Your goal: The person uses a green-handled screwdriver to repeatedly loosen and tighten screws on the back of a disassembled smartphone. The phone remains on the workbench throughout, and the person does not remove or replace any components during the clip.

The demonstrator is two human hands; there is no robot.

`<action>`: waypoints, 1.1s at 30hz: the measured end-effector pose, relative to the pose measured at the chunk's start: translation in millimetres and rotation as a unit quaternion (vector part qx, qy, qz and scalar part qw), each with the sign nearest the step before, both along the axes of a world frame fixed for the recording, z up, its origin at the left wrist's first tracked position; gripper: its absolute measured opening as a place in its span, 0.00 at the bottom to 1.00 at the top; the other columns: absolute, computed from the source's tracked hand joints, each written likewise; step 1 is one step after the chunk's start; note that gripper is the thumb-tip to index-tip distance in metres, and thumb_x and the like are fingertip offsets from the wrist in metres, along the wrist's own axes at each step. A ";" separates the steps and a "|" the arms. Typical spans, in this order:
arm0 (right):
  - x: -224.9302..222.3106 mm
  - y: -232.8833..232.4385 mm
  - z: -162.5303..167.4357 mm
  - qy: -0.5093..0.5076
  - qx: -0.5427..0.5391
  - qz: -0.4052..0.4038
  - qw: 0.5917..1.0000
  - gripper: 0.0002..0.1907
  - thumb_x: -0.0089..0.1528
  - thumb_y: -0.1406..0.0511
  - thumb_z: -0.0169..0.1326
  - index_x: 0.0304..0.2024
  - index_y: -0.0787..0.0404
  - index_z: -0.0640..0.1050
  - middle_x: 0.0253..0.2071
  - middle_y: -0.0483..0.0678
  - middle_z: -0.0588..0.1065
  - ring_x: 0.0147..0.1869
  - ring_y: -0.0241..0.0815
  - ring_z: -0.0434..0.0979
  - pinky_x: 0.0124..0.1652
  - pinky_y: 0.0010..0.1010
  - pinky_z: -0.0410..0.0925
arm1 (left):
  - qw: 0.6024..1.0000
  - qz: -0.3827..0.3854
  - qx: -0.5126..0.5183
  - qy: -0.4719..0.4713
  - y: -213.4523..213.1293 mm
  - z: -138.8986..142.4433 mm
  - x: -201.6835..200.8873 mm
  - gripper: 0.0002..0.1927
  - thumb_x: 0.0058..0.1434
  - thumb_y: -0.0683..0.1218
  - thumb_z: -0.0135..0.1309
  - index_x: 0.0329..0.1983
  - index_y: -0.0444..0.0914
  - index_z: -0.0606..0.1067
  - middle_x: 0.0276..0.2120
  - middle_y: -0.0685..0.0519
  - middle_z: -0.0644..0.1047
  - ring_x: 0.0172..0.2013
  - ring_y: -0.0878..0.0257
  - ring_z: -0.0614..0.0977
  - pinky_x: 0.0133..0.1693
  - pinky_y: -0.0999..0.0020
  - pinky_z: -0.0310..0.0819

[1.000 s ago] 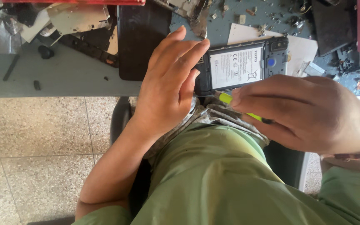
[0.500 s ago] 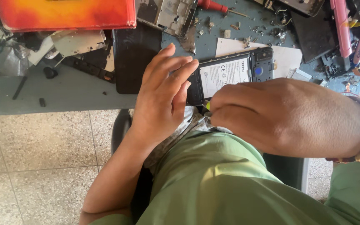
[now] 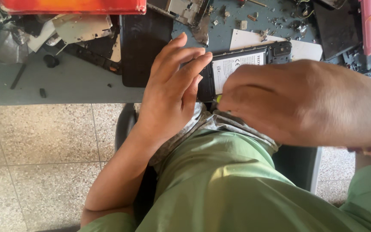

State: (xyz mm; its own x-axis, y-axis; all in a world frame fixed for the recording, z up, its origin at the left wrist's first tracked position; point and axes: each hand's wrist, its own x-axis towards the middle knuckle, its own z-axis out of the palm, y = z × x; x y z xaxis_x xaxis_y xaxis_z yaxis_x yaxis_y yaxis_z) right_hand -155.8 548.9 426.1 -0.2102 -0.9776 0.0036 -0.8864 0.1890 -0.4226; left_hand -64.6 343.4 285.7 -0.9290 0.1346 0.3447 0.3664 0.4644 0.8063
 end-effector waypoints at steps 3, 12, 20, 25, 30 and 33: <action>0.1 5.1 -2.3 0.020 0.061 -0.013 0.998 0.11 0.61 0.60 0.62 0.37 0.62 0.79 0.32 0.46 0.72 0.24 0.40 0.75 0.22 0.35 0.69 | 1.000 0.003 -0.005 0.003 0.2 -0.8 -0.2 0.22 0.70 0.34 0.56 0.66 0.42 0.74 0.59 0.51 0.74 0.69 0.46 0.69 0.69 0.54 0.66; 2.3 8.6 -8.6 0.054 0.028 0.030 0.998 0.12 0.60 0.64 0.63 0.40 0.65 0.77 0.41 0.50 0.76 0.28 0.37 0.76 0.24 0.29 0.71 | 1.000 -0.001 0.000 0.009 0.2 -0.9 0.6 0.22 0.70 0.34 0.56 0.66 0.41 0.73 0.61 0.51 0.74 0.69 0.46 0.69 0.69 0.54 0.66; 7.0 7.3 -1.3 0.026 0.010 0.001 1.000 0.16 0.56 0.65 0.63 0.44 0.67 0.79 0.45 0.52 0.76 0.32 0.40 0.78 0.27 0.30 0.73 | 1.000 0.002 -0.003 0.007 0.8 1.0 2.3 0.22 0.70 0.33 0.56 0.65 0.41 0.74 0.61 0.51 0.75 0.69 0.46 0.70 0.68 0.55 0.67; 7.2 4.1 0.4 0.058 0.055 -0.027 0.996 0.18 0.63 0.55 0.62 0.42 0.64 0.81 0.38 0.46 0.74 0.32 0.44 0.78 0.27 0.37 0.71 | 1.000 0.000 0.001 0.004 0.6 2.1 3.2 0.22 0.70 0.33 0.56 0.65 0.41 0.74 0.59 0.51 0.75 0.69 0.46 0.70 0.68 0.55 0.67; 7.5 1.1 4.2 0.037 0.035 0.005 0.999 0.13 0.59 0.61 0.63 0.39 0.64 0.80 0.36 0.49 0.73 0.26 0.41 0.76 0.23 0.34 0.70 | 1.000 -0.006 0.003 0.013 0.0 1.7 2.0 0.22 0.70 0.33 0.56 0.66 0.40 0.73 0.58 0.51 0.74 0.68 0.46 0.70 0.68 0.54 0.66; 8.1 1.0 0.4 0.070 0.063 -0.015 0.995 0.17 0.63 0.55 0.62 0.38 0.63 0.79 0.31 0.47 0.69 0.26 0.43 0.75 0.23 0.38 0.68 | 1.000 0.000 0.003 0.009 1.1 0.8 1.2 0.21 0.70 0.33 0.56 0.65 0.40 0.74 0.61 0.51 0.75 0.68 0.46 0.70 0.68 0.54 0.67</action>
